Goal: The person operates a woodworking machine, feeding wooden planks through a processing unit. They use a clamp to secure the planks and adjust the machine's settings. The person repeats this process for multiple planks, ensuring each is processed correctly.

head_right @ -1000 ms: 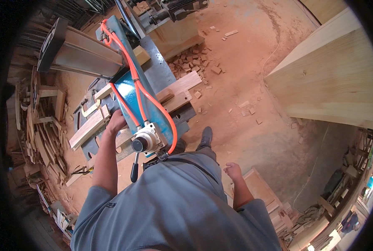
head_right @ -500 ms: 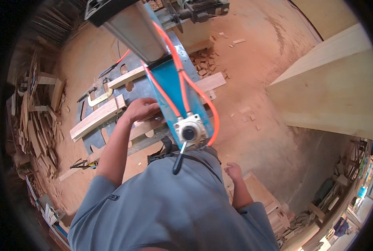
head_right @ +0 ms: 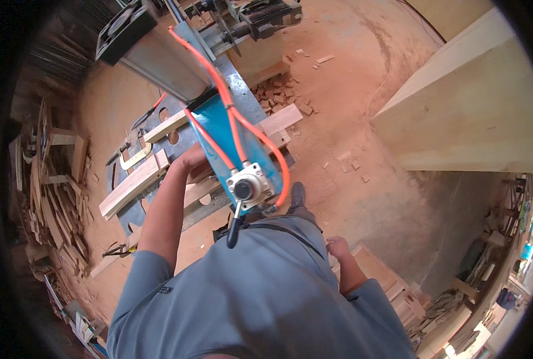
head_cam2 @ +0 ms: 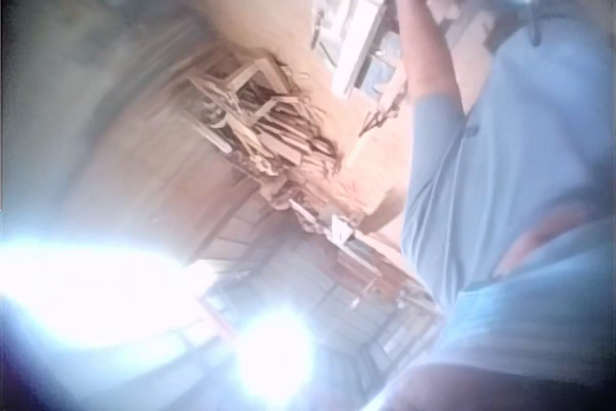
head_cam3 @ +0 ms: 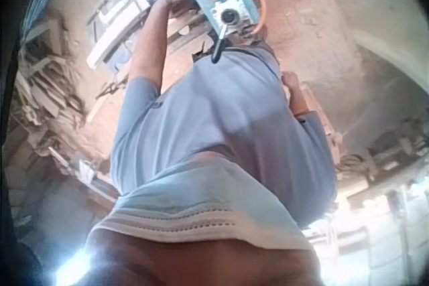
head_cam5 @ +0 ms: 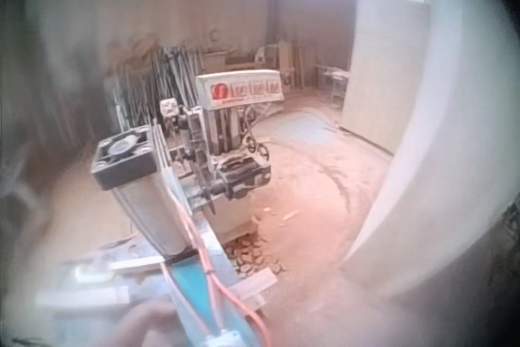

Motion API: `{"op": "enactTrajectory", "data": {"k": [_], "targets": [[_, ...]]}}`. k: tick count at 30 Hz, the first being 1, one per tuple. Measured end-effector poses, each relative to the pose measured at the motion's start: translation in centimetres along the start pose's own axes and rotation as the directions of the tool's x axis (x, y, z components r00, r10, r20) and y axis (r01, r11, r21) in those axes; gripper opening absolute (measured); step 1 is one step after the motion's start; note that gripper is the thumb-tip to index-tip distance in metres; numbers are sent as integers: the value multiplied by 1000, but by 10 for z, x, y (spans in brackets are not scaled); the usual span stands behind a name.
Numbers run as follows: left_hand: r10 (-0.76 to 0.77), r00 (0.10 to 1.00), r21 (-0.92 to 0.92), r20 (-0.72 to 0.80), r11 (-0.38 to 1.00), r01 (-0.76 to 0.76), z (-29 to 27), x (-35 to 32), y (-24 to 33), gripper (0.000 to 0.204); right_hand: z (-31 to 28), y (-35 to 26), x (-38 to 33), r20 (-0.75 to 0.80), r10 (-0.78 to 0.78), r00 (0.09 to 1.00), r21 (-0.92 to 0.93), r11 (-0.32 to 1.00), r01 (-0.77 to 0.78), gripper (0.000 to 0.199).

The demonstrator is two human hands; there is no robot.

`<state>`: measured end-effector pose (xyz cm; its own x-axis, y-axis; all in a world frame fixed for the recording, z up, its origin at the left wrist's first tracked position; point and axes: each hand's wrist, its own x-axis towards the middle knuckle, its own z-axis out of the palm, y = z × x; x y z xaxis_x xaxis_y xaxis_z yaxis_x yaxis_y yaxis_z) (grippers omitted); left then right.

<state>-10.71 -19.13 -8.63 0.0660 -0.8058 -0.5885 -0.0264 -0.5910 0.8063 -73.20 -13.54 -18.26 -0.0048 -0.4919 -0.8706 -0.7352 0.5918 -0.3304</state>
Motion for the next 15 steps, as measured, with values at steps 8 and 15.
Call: {"op": "enactTrajectory", "data": {"k": [8, 15], "targets": [[-216, 974, -153, 66, 963, 223, -38, 14, -62, 40, -61, -25, 54, 29, -135, 990, 12, 991, 135, 37], [-215, 976, -133, 32, 967, 218, -22, 12, -36, 41, -113, -8, 72, 52, -45, 998, 148, 988, 37, 32]]}}
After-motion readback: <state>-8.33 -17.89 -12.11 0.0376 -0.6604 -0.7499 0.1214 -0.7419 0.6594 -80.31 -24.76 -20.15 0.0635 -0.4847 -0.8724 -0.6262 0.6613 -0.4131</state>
